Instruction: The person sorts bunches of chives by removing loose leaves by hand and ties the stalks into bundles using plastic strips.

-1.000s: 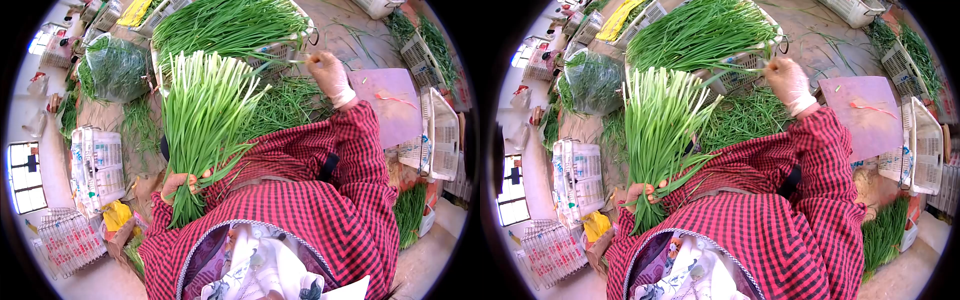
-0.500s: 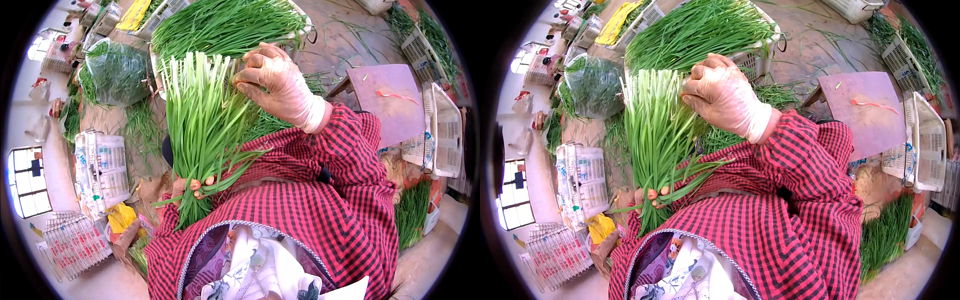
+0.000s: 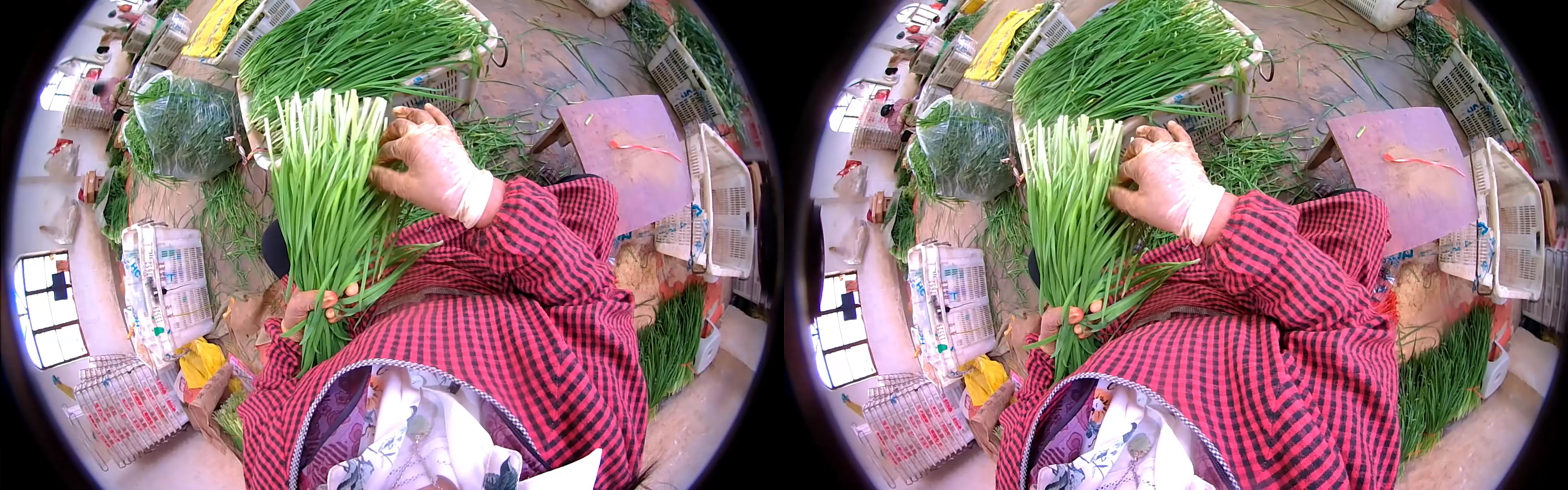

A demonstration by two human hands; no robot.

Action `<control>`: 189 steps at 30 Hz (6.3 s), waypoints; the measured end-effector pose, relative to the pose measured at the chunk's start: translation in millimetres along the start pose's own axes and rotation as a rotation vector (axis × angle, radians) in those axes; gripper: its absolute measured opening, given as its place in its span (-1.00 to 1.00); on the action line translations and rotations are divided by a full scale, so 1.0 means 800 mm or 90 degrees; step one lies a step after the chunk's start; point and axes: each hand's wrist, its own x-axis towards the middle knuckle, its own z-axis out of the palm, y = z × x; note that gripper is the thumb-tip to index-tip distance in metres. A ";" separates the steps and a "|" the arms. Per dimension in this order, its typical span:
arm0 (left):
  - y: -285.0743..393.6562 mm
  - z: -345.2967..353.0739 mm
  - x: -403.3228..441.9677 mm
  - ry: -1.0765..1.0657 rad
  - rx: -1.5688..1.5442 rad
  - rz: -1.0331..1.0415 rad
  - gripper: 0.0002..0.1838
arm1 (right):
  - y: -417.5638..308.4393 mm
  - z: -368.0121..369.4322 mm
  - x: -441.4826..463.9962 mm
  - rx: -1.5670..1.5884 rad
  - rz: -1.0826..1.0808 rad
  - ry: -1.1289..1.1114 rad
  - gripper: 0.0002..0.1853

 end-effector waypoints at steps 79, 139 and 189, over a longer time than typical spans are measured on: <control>0.024 0.032 0.003 0.079 0.352 0.110 -0.23 | 0.076 -0.088 -0.003 0.483 0.192 0.111 -0.82; 0.079 0.113 0.187 -0.290 0.069 0.377 -0.07 | -0.052 -0.029 -0.071 -0.103 0.080 -0.130 -0.25; 0.050 0.213 0.422 -0.103 0.257 0.116 -0.58 | 0.248 -0.446 -0.335 0.595 0.374 0.667 -0.49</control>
